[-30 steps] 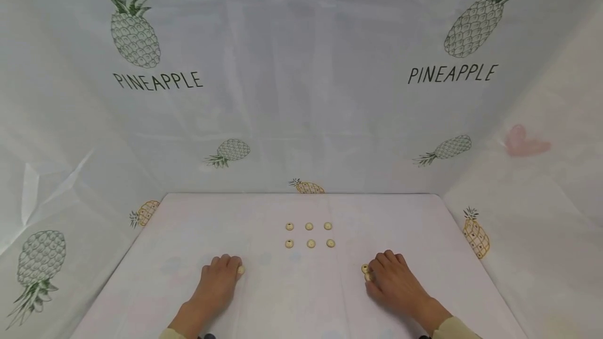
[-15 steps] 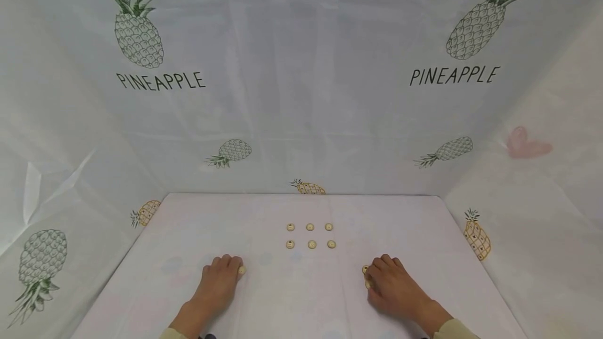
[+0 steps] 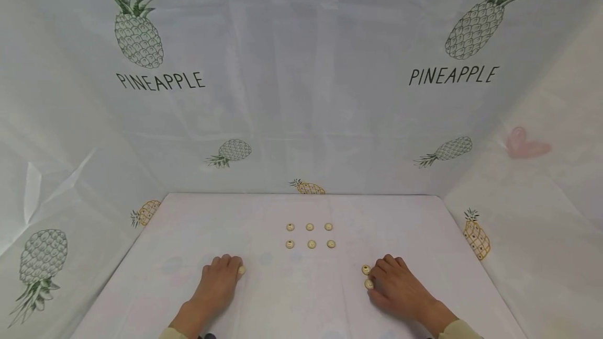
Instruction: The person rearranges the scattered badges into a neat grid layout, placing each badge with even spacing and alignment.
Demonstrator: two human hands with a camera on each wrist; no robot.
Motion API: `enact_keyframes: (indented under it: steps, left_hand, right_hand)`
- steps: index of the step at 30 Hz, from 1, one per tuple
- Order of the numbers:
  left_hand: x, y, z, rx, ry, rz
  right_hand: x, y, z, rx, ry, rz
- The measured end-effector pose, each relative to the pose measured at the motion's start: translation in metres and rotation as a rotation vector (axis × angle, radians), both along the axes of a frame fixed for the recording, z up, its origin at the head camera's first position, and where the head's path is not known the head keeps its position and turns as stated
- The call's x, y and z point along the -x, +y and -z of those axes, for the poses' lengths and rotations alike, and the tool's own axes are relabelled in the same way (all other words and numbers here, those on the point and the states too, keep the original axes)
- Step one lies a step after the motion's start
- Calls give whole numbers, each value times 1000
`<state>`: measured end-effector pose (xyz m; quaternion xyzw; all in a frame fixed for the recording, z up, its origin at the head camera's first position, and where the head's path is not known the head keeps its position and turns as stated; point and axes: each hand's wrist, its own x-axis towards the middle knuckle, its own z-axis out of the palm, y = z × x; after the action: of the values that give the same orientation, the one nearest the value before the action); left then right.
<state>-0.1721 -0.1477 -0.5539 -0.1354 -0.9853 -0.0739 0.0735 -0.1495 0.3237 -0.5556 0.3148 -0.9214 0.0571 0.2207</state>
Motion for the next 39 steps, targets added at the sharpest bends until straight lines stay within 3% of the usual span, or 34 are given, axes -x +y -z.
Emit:
enact_keyframes:
  steps: [10,17,20,39]
  left_hand:
    - [-1,0,-5,-2,-12,-2]
    - [0,0,0,-5,-26,-2]
    - [0,0,0,-8,-34,-3]
    - [1,2,-1,8,-48,-27]
  right_hand:
    - [4,-5,1,8,9,-9]
    - [11,-12,-2,-73,177,-25]
    - [13,-13,-4,-86,203,-25]
    - [30,-51,-7,-102,130,36]
